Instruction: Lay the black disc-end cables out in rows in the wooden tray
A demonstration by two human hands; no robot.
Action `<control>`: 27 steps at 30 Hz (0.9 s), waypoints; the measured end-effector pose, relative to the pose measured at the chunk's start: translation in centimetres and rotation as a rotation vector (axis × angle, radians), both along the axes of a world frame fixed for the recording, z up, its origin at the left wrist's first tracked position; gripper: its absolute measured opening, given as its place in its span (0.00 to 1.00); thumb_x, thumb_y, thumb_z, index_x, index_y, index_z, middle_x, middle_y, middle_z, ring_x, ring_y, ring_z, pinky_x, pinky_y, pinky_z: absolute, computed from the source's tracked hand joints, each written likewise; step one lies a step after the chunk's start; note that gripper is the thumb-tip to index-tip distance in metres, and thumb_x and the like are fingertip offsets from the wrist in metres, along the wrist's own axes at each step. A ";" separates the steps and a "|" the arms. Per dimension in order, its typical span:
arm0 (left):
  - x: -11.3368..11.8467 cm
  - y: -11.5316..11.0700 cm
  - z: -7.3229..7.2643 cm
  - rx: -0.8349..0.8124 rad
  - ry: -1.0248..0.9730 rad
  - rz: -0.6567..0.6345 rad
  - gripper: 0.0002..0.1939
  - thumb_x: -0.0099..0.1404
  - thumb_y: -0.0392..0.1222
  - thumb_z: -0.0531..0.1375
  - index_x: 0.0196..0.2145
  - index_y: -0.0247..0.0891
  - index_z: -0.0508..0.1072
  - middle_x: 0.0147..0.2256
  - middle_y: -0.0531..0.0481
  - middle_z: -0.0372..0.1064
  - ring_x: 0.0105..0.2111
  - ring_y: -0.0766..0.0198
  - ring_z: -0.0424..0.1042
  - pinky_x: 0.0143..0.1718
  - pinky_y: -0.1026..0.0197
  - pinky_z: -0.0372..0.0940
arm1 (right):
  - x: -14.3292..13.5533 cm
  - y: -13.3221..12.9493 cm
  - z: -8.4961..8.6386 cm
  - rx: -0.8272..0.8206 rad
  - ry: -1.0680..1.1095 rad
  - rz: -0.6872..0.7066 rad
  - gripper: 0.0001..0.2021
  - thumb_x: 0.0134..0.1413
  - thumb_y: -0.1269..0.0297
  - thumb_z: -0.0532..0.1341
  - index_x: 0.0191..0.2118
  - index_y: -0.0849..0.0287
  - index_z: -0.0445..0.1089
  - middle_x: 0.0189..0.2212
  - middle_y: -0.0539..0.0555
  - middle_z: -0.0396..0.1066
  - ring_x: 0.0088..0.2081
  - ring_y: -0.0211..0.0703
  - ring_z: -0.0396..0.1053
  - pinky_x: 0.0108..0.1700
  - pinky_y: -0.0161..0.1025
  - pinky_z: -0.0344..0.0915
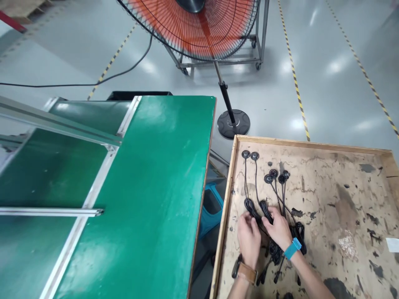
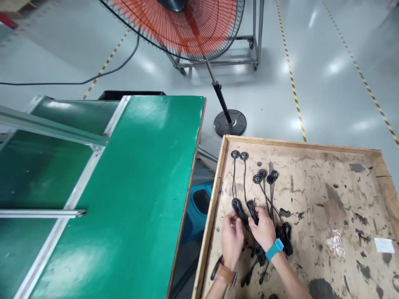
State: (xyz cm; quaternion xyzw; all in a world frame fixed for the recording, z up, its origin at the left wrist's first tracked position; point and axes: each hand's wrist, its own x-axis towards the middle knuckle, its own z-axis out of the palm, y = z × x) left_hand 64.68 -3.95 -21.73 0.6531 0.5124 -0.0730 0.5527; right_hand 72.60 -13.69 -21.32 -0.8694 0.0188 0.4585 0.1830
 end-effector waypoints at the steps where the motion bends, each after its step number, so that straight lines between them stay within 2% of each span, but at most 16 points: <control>1: 1.1 1.3 -0.5 0.123 0.003 -0.068 0.17 0.71 0.46 0.51 0.50 0.32 0.67 0.47 0.35 0.70 0.49 0.50 0.70 0.52 0.47 0.67 | -0.2 -0.1 -0.2 0.026 -0.009 -0.063 0.25 0.58 0.53 0.55 0.56 0.63 0.66 0.52 0.63 0.74 0.53 0.57 0.72 0.57 0.52 0.67; 5: 7.5 5.9 -3.9 0.453 -0.002 -0.426 0.24 0.70 0.36 0.48 0.61 0.27 0.61 0.59 0.30 0.61 0.60 0.44 0.63 0.59 0.45 0.63 | -1.3 -0.2 -0.5 0.151 -0.069 -0.339 0.26 0.54 0.46 0.60 0.51 0.61 0.70 0.46 0.62 0.76 0.48 0.55 0.74 0.50 0.49 0.71; 7: 10.6 7.2 -6.1 0.538 -0.017 -0.635 0.31 0.65 0.30 0.49 0.65 0.25 0.57 0.65 0.29 0.53 0.66 0.41 0.54 0.64 0.42 0.57 | -1.6 0.2 -0.1 0.194 -0.069 -0.483 0.28 0.53 0.43 0.60 0.51 0.60 0.71 0.38 0.59 0.77 0.38 0.52 0.75 0.40 0.46 0.73; 10: 13.8 8.2 -9.1 0.584 -0.042 -0.871 0.37 0.61 0.24 0.48 0.68 0.21 0.50 0.71 0.30 0.39 0.71 0.41 0.39 0.69 0.40 0.48 | -1.4 1.1 0.8 0.221 0.016 -0.649 0.32 0.53 0.39 0.60 0.53 0.60 0.68 0.28 0.53 0.73 0.26 0.45 0.70 0.27 0.41 0.69; 13: 15.4 9.0 -11.2 0.598 -0.015 -0.972 0.35 0.64 0.23 0.43 0.69 0.20 0.50 0.71 0.31 0.35 0.71 0.44 0.39 0.70 0.42 0.46 | -0.7 2.0 1.8 0.261 0.079 -0.707 0.34 0.54 0.37 0.59 0.56 0.59 0.64 0.27 0.50 0.69 0.25 0.42 0.67 0.26 0.40 0.68; 16: 16.6 10.4 -12.2 0.632 0.005 -0.991 0.32 0.67 0.25 0.40 0.68 0.18 0.51 0.71 0.31 0.37 0.71 0.44 0.40 0.70 0.43 0.46 | -0.3 2.7 2.5 0.316 0.092 -0.717 0.34 0.54 0.37 0.59 0.57 0.59 0.62 0.27 0.50 0.67 0.24 0.41 0.66 0.25 0.40 0.68; 19: 18.0 12.2 -12.4 0.620 0.016 -0.994 0.31 0.68 0.26 0.40 0.68 0.19 0.52 0.71 0.32 0.38 0.71 0.45 0.41 0.70 0.45 0.49 | -0.6 3.0 2.6 0.346 0.107 -0.656 0.32 0.56 0.38 0.58 0.57 0.59 0.63 0.25 0.49 0.67 0.20 0.40 0.62 0.22 0.39 0.64; 22: 18.3 13.2 -11.5 0.597 -0.013 -1.003 0.32 0.67 0.25 0.42 0.68 0.21 0.52 0.71 0.32 0.38 0.71 0.43 0.40 0.70 0.46 0.49 | -1.3 2.6 2.2 0.351 0.049 -0.576 0.30 0.55 0.40 0.60 0.55 0.58 0.67 0.26 0.51 0.70 0.22 0.41 0.64 0.23 0.38 0.64; 25: 15.7 11.7 -8.7 0.631 -0.094 -0.934 0.32 0.63 0.24 0.47 0.66 0.21 0.56 0.69 0.30 0.45 0.70 0.41 0.43 0.69 0.43 0.50 | -1.5 1.8 1.8 0.323 -0.024 -0.569 0.29 0.55 0.40 0.60 0.54 0.58 0.69 0.29 0.53 0.73 0.26 0.42 0.67 0.25 0.38 0.65; 27: 12.3 9.3 -6.3 0.651 -0.146 -0.821 0.25 0.65 0.26 0.48 0.58 0.24 0.66 0.61 0.31 0.60 0.63 0.44 0.58 0.64 0.44 0.57 | -1.3 1.4 1.7 0.312 -0.044 -0.597 0.30 0.56 0.40 0.59 0.54 0.59 0.69 0.27 0.52 0.71 0.23 0.40 0.64 0.22 0.37 0.63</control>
